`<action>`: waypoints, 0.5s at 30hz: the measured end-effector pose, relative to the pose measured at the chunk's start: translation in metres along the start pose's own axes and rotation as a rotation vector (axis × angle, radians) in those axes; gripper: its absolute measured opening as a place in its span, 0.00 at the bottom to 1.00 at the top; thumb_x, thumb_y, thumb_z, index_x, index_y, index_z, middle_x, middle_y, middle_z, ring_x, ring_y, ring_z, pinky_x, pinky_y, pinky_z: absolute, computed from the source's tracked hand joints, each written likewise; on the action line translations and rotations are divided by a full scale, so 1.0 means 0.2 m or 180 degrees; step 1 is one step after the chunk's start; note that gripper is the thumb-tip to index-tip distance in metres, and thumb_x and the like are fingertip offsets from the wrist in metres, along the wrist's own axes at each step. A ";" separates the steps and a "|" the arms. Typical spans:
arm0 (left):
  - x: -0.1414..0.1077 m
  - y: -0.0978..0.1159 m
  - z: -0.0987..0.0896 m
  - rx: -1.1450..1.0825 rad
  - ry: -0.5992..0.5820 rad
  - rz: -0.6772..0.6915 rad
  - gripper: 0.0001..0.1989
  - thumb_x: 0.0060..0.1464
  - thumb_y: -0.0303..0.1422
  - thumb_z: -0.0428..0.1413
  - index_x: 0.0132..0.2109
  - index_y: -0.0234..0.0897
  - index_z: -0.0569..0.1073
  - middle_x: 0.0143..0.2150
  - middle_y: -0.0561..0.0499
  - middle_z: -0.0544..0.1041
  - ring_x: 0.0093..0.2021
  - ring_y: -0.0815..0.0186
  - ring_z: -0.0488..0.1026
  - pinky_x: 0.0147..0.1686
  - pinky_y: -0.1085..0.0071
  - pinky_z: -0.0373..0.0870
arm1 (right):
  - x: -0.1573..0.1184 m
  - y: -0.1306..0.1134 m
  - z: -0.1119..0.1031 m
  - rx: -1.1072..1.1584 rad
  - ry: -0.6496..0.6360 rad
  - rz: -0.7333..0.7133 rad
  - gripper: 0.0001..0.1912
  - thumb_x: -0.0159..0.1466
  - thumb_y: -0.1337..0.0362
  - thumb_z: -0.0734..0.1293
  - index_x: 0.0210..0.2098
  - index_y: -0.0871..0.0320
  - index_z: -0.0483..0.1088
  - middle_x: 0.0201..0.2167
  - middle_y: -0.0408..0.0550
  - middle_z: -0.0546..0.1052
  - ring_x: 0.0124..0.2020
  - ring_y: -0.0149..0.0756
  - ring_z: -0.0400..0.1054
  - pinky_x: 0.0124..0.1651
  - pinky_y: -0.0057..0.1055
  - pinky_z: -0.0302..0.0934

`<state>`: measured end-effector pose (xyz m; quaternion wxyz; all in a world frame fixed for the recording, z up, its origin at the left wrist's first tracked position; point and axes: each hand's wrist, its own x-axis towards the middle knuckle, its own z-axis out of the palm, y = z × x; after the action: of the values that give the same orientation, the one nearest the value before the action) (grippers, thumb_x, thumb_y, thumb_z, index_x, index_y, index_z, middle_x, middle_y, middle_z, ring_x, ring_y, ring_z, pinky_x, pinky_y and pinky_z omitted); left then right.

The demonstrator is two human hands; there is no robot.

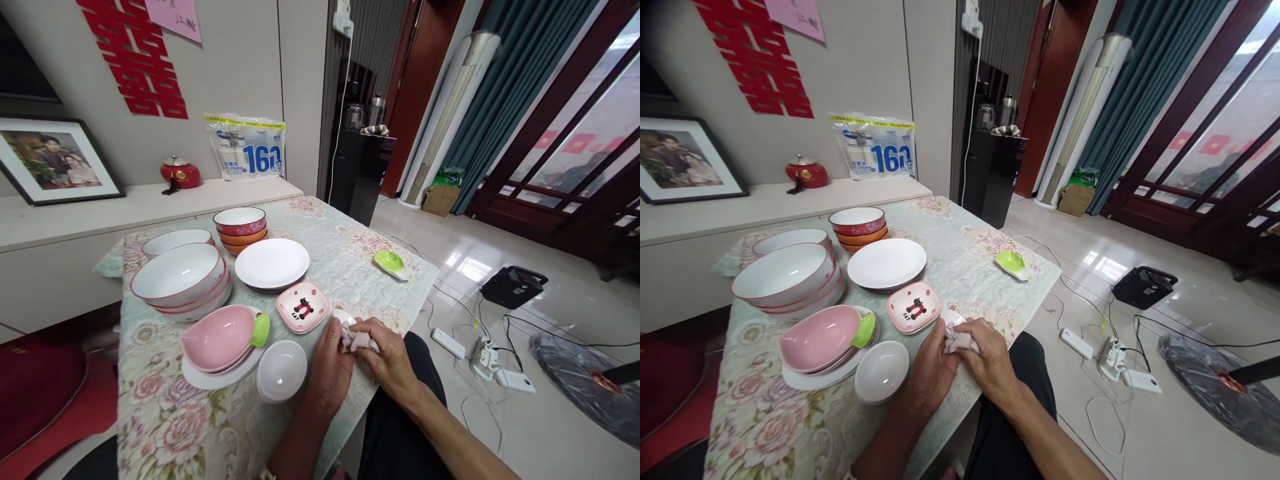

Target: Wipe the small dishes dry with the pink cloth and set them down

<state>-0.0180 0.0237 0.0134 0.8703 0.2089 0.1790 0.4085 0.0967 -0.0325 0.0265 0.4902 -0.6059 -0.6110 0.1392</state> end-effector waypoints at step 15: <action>-0.03 0.00 0.01 0.0068 -0.0491 -0.0390 0.20 0.59 0.43 0.58 0.54 0.37 0.73 0.57 0.39 0.76 0.57 0.51 0.72 0.55 0.54 0.70 | 0.14 0.00 -0.07 -0.0152 -0.0433 0.0356 0.10 0.59 0.71 0.66 0.39 0.54 0.75 0.31 0.43 0.77 0.32 0.35 0.70 0.38 0.31 0.64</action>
<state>-0.0204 0.0186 0.0149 0.9026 0.2376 0.1282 0.3353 0.1123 -0.0142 0.0452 0.4244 -0.6397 -0.6112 0.1925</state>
